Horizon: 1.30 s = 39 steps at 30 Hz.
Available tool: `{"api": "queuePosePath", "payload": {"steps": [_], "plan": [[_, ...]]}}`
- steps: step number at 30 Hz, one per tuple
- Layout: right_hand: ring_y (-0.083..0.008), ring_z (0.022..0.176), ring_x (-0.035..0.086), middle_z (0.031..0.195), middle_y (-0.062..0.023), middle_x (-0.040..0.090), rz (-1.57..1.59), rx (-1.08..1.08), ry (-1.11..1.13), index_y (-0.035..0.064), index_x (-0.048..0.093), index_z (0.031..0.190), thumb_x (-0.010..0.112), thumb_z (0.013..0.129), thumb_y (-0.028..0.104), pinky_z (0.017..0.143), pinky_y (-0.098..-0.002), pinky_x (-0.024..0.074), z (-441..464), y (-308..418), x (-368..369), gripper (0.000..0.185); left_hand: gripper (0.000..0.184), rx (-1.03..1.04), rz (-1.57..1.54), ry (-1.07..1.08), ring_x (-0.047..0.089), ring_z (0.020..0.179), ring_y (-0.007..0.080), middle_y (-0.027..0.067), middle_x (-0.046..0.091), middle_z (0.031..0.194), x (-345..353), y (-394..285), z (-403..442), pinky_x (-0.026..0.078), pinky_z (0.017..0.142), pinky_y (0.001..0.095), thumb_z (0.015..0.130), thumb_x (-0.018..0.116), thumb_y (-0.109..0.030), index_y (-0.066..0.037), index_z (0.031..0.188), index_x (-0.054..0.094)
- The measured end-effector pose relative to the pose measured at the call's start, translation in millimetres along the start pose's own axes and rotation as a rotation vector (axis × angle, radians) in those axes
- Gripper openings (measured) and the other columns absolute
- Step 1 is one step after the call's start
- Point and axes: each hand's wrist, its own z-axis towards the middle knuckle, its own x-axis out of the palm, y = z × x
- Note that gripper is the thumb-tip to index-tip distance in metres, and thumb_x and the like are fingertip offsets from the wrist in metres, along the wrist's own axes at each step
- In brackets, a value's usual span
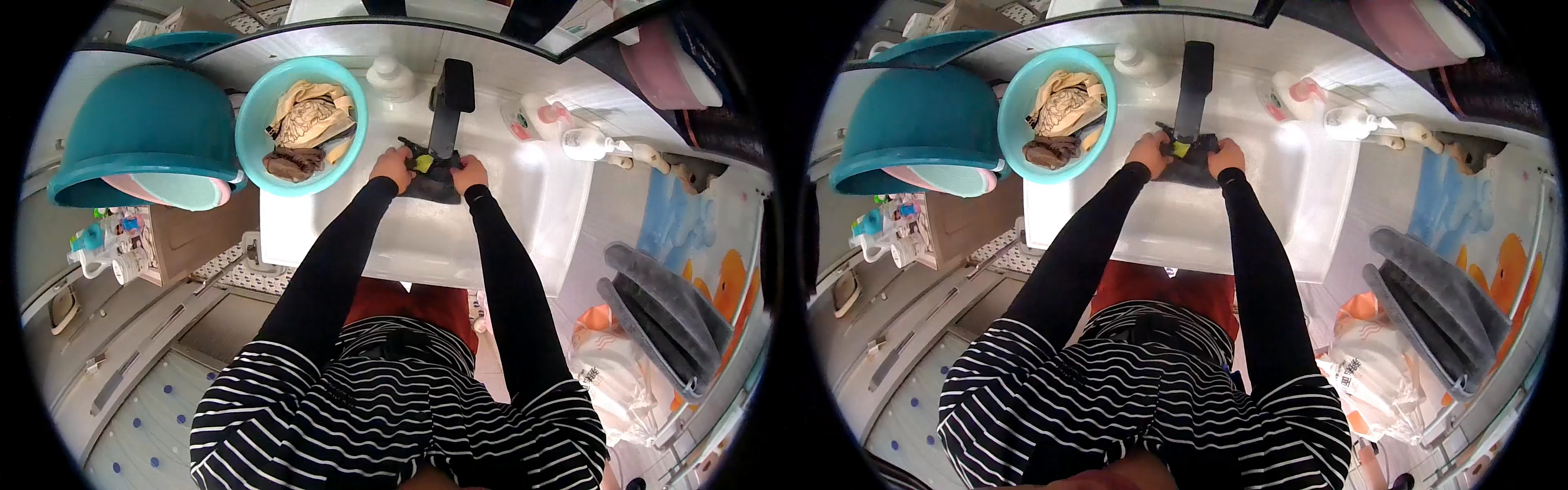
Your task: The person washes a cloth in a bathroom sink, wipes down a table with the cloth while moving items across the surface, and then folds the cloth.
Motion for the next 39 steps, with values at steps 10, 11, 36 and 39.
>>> {"api": "queuePosePath", "payload": {"steps": [10, 11, 36, 39], "plan": [[-0.0362, 0.105, 0.066, 0.113, -0.0186, 0.065, 0.034, 0.006, -0.18, 0.0058, 0.059, 0.123, 0.079, 0.08, 0.016, 0.092, -0.0447, 0.0541, -15.7, -0.3, -0.6, 0.048, 0.02, 0.187, -0.206, -0.261, 0.067, 0.099, 0.0366, 0.0155, 0.067, 0.104, 13.8, 21.5, -10.4, 0.055, 0.088, 0.0459, 0.085, 0.068, -0.01, -0.011, 0.105, 0.073], [-0.0365, 0.105, 0.066, 0.113, -0.0188, 0.064, 0.03, 0.011, -0.192, 0.006, 0.058, 0.123, 0.079, 0.08, 0.015, 0.092, -0.0449, 0.0538, -17.0, -1.3, -0.1, 0.048, 0.017, 0.204, -0.166, -0.261, 0.068, 0.097, 0.0363, 0.015, 0.068, 0.101, 19.5, 20.7, -8.9, 0.055, 0.086, 0.0463, 0.087, 0.067, -0.01, -0.01, 0.102, 0.074], [-0.038, 0.108, 0.069, 0.11, -0.0217, 0.073, 0.063, 0.154, 0.026, -0.0023, 0.066, 0.112, 0.081, 0.083, 0.034, 0.092, -0.0436, 0.0541, -15.4, -8.7, 1.1, 0.049, 0.06, 0.106, 0.082, -0.449, 0.053, 0.129, 0.044, 0.0241, 0.052, 0.142, -1.3, 2.0, -32.0, 0.049, 0.101, 0.0514, 0.088, 0.076, -0.038, -0.016, 0.14, 0.054], [-0.0311, 0.099, 0.07, 0.102, -0.017, 0.073, 0.123, 0.063, 0.015, -0.0033, 0.065, 0.11, 0.081, 0.085, 0.033, 0.087, -0.0386, 0.0543, 5.8, -22.0, 19.3, 0.047, 0.055, 0.244, 0.242, -0.365, 0.046, 0.133, 0.0466, 0.0235, 0.048, 0.144, 9.8, -9.8, -46.9, 0.048, 0.102, 0.0536, 0.087, 0.078, -0.033, -0.019, 0.136, 0.059]]}}
